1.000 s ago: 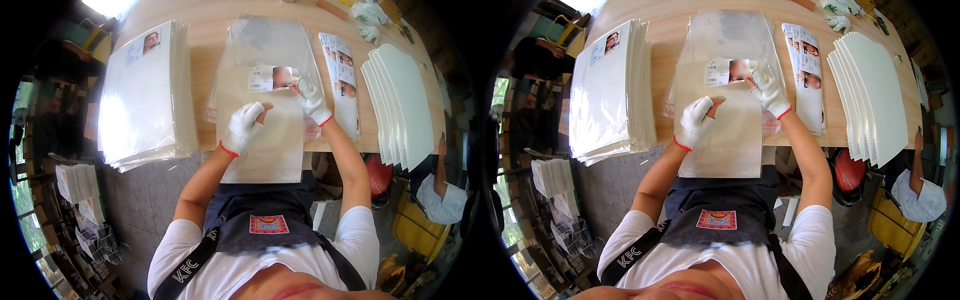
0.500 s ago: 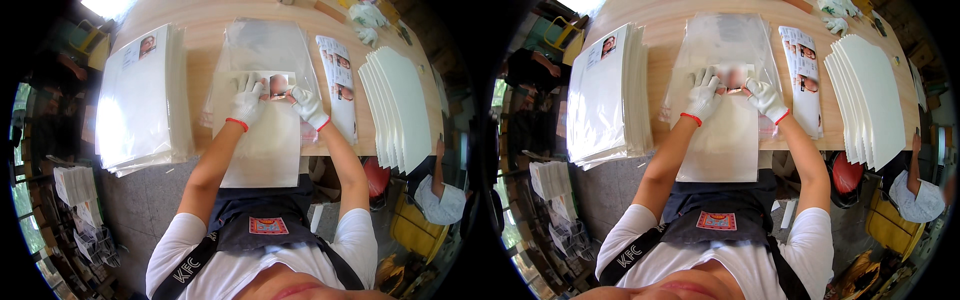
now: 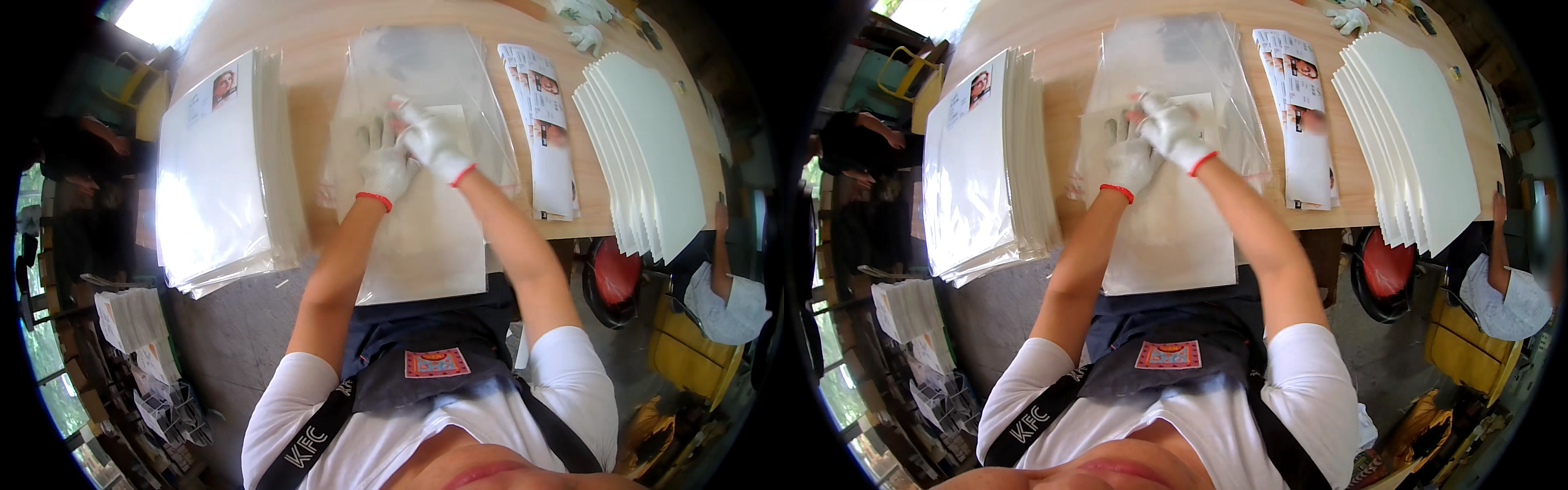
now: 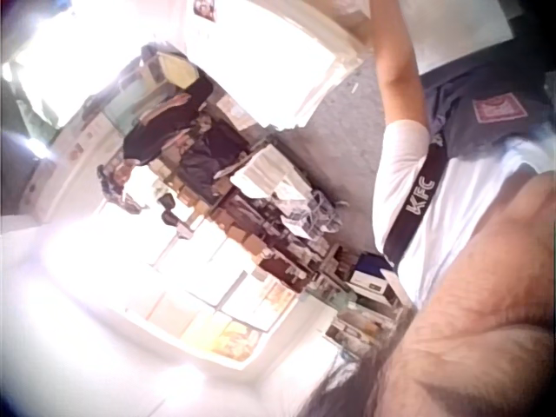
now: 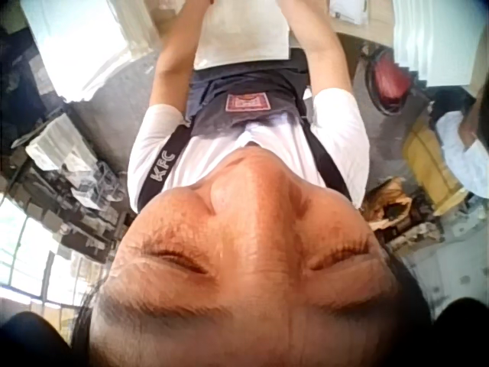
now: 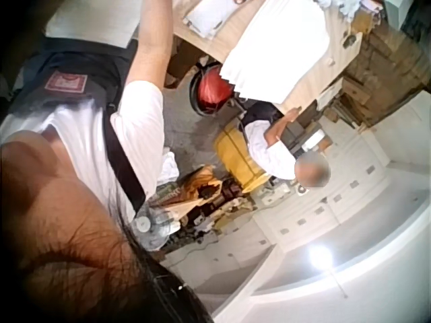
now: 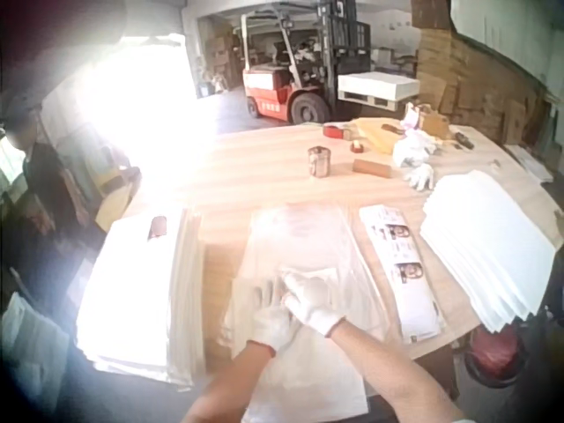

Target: The person repeatedly picks up white rectangular boards and inserts them into clear plastic sleeves. They handle the items one at a time, placing the finished packages onto a growing stack on the table.

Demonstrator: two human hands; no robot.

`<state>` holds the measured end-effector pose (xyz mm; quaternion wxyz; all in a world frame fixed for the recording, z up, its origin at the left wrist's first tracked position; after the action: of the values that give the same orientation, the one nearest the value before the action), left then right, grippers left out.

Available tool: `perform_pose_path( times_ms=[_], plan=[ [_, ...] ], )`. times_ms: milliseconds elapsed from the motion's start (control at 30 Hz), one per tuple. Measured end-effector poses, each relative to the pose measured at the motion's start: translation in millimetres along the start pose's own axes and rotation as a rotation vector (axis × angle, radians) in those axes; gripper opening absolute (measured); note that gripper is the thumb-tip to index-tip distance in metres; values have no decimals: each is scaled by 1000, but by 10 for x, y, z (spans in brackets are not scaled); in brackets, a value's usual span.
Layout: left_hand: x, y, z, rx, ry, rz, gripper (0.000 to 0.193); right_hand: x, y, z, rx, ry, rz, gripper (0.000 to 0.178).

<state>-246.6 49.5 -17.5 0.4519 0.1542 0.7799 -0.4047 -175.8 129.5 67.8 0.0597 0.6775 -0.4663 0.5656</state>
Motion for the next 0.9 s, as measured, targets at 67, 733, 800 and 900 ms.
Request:
perform_pose_path(
  times_ms=[67,733,800,900],
  plan=[
    [24,7,-46,7,29,-79,57,-144,261,21,-128,-221,379,38],
    [-256,-1450,2398,-167,-418,-423,43,-3,-1222,2666,135,473,703,37],
    [-162,-1318,2502,100,-559,-187,41,-140,-990,3007,126,832,159,34],
    [-556,-1447,2256,97,-361,-54,33,-158,-706,3137,47,1053,-383,28]
  ],
)
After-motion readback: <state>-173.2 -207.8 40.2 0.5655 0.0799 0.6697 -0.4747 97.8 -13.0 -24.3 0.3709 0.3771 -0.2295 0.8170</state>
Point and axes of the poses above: each hand's wrist, its own z-axis away from the middle knuckle, its own y-axis out of the palm, x = y × z, the point moved 7 cm from there along -z, towards the middle knuckle, and after that the axes turned 5 degrees about -x, right-handed, at the moved point
